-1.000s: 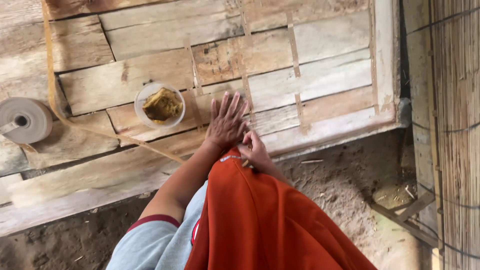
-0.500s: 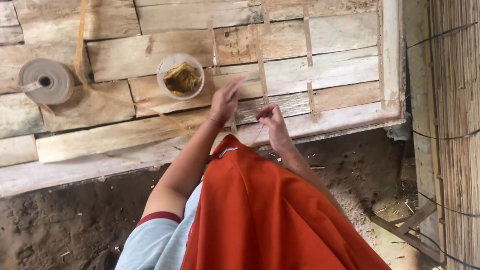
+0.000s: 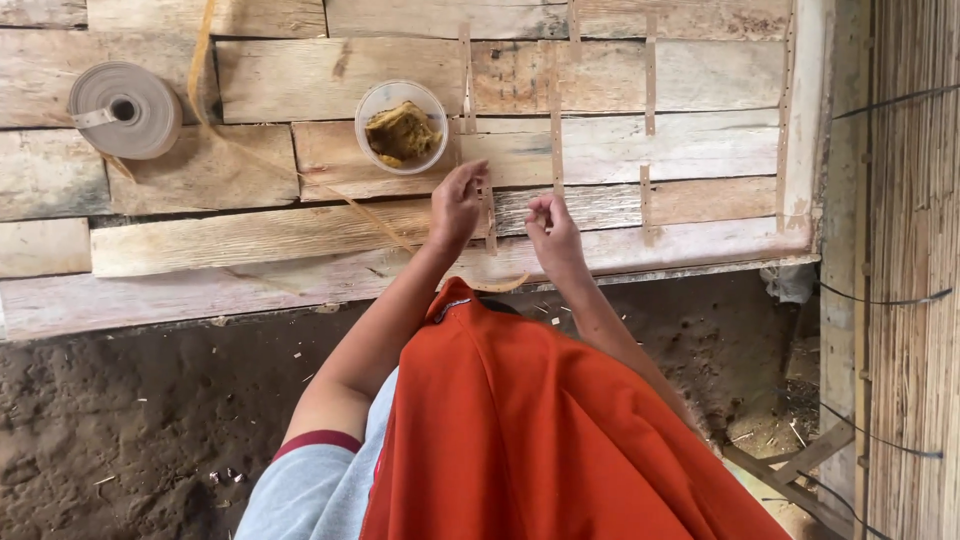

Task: The person repeatedly dips a perforated wooden strip into a container of brown paste and applies the paste to the surface of a wooden board. The person presses the strip onto the board and smooths it with their hands. The process is repeated multiple times across different sections of the board.

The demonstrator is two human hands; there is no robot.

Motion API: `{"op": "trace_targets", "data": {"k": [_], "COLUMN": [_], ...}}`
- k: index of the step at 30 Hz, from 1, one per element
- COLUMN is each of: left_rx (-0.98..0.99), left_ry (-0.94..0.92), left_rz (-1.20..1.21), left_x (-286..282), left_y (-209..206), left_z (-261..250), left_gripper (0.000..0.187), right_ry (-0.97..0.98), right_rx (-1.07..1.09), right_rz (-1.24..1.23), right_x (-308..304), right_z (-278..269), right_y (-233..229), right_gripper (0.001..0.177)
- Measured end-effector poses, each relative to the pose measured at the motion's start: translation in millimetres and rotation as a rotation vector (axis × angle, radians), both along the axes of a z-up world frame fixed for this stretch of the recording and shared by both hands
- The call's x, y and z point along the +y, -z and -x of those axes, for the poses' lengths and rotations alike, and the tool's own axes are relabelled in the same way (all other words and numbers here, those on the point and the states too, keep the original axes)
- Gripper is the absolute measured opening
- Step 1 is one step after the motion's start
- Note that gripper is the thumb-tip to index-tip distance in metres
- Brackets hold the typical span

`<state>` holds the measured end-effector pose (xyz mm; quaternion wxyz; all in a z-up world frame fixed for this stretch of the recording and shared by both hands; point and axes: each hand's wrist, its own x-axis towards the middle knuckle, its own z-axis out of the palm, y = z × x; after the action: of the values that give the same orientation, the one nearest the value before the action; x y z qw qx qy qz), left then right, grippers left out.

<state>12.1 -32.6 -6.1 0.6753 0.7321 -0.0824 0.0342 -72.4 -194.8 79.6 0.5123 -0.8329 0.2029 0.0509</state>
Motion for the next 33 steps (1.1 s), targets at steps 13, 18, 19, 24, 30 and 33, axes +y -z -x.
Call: {"op": "trace_targets", "data": {"k": [13, 18, 19, 24, 30, 33], "left_rx": [-0.535, -0.497, -0.499, -0.422, -0.344, -0.284], "left_ry": [0.314, 0.341, 0.342, 0.376, 0.223, 0.248], "left_rz": [-0.950, -0.981, -0.979, -0.916, -0.583, -0.838], "left_x": [-69, -67, -71, -68, -72, -90], "left_y": [-5, -14, -11, 15, 3, 6], "left_z": [-7, -10, -12, -14, -49, -67], "left_gripper": [0.052, 0.054, 0.054, 0.059, 0.067, 0.059], "right_ry": [0.097, 0.018, 0.019, 0.033, -0.006, -0.014], "right_rx": [0.093, 0.081, 0.080, 0.092, 0.108, 0.067], "right_rz": [-0.348, -0.263, -0.261, -0.286, -0.243, -0.304], "right_x": [-20, -16, -18, -19, -20, -22], "right_z": [34, 39, 37, 37, 37, 38], "right_y": [52, 53, 51, 56, 61, 54], "right_gripper": [0.018, 0.019, 0.019, 0.022, 0.024, 0.023]}}
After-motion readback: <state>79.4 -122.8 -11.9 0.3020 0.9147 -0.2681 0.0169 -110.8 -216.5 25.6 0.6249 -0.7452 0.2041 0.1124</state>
